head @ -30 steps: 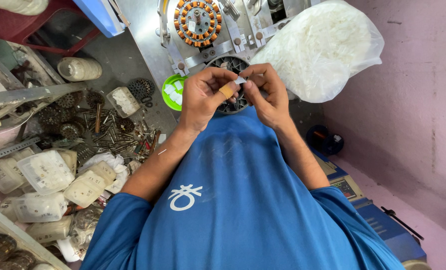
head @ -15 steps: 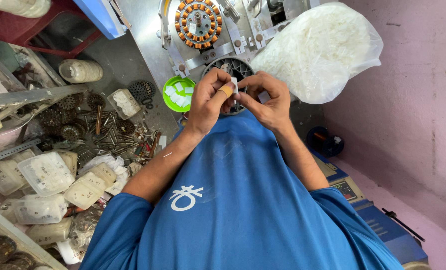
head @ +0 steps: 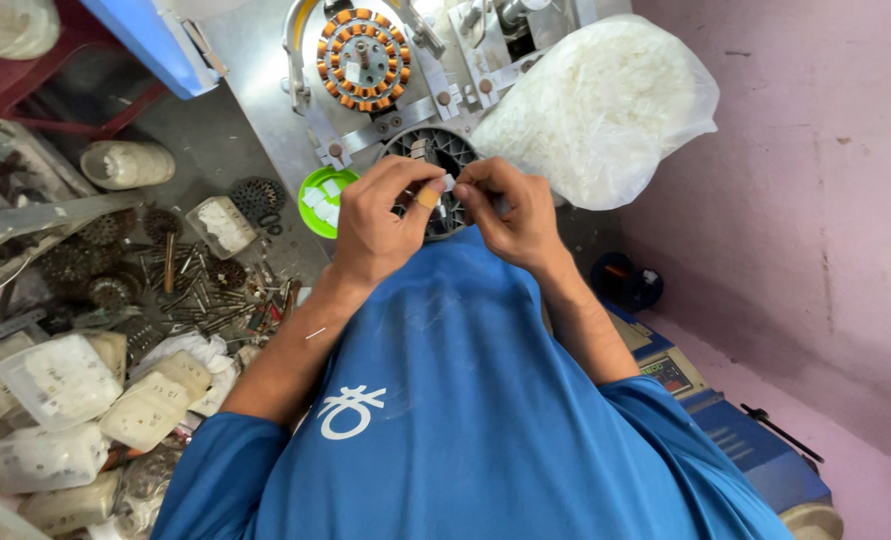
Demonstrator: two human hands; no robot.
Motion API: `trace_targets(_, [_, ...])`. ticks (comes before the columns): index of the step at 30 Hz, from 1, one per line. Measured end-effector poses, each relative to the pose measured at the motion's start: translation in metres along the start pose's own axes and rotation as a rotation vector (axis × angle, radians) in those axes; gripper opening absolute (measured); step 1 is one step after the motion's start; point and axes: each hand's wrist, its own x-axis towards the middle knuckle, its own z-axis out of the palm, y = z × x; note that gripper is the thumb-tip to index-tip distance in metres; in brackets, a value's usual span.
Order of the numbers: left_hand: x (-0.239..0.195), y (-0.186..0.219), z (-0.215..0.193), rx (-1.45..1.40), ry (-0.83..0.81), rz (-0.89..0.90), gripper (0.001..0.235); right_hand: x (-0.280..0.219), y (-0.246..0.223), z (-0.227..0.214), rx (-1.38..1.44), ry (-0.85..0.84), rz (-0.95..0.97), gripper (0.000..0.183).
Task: The person inserts small white insulating pieces into the slots of a metal motor stator by hand and then uses a press tool to secure a metal component onto the stator.
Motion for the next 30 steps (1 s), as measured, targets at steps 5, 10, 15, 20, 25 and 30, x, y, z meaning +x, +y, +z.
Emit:
trace_targets(5, [-0.003, -0.006, 0.006, -0.184, -0.003, -0.157, 0.008, 0.0, 0.01, -0.001, 0.496, -0.084, 0.01, 0.011])
trace_targets(10, [-0.003, -0.005, 0.003, -0.138, -0.004, -0.139, 0.01, 0.001, 0.013, 0.004, 0.458, -0.028, 0.021, 0.013])
trace_targets(15, [0.002, -0.002, -0.003, -0.143, -0.021, -0.128, 0.009, 0.003, 0.011, 0.004, 0.133, 0.048, -0.029, 0.011])
trace_targets(20, [0.001, -0.003, -0.003, -0.121, 0.0, -0.087, 0.008, 0.003, 0.008, 0.003, 0.091, 0.071, -0.099, 0.011])
trace_targets(25, [-0.001, -0.006, -0.003, -0.099, 0.01, -0.051, 0.009, 0.003, 0.006, 0.003, 0.04, 0.07, -0.067, 0.012])
trace_targets(30, [-0.001, -0.008, -0.004, -0.111, -0.014, -0.008, 0.009, 0.004, 0.005, 0.003, 0.066, 0.075, -0.131, 0.011])
